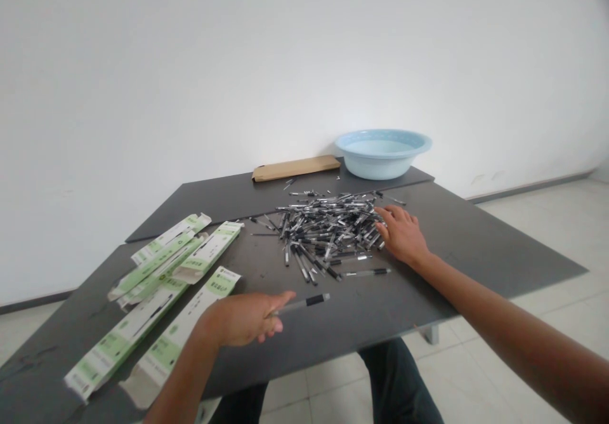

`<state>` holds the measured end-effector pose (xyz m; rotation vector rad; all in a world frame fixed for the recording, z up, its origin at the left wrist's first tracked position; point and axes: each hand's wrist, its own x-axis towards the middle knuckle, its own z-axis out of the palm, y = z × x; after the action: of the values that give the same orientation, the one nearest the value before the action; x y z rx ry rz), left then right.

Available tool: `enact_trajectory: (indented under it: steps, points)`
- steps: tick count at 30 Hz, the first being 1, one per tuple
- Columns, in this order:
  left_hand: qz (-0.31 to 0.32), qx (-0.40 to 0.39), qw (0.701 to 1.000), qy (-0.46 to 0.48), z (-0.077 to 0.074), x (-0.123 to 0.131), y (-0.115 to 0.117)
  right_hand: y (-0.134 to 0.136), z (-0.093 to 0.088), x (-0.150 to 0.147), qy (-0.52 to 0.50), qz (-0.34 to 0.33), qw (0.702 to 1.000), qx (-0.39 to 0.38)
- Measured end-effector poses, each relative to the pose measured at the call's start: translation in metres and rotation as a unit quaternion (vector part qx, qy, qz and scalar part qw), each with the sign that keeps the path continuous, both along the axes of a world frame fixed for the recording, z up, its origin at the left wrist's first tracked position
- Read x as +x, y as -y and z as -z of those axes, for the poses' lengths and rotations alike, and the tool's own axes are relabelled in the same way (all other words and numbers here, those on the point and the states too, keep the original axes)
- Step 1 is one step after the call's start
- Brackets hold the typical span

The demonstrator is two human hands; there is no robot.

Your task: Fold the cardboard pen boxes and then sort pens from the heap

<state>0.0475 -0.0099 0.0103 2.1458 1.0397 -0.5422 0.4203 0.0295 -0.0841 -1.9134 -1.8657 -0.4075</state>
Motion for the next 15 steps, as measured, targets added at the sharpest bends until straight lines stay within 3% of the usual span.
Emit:
enact_trajectory:
  steps: [2,5,8,11,15]
  points:
    - [0.005,0.014,1.0,-0.008,0.0,0.002,-0.001,0.023,-0.011,-0.019,-0.058,-0.026,0.998,0.015]
    - [0.022,0.038,0.999,-0.016,0.001,0.011,-0.005,0.069,-0.032,-0.062,-0.17,-0.187,0.966,-0.061]
    - [0.044,0.059,0.997,0.004,0.001,0.027,-0.005,0.103,-0.054,-0.107,-0.119,-0.307,0.94,-0.087]
    - [0.064,0.095,0.993,0.013,-0.003,0.041,-0.003,0.108,-0.064,-0.133,-0.049,-0.326,0.937,-0.118]
    - [0.058,0.105,0.993,-0.003,-0.005,0.037,-0.004,0.091,-0.06,-0.135,-0.011,-0.356,0.92,-0.162]
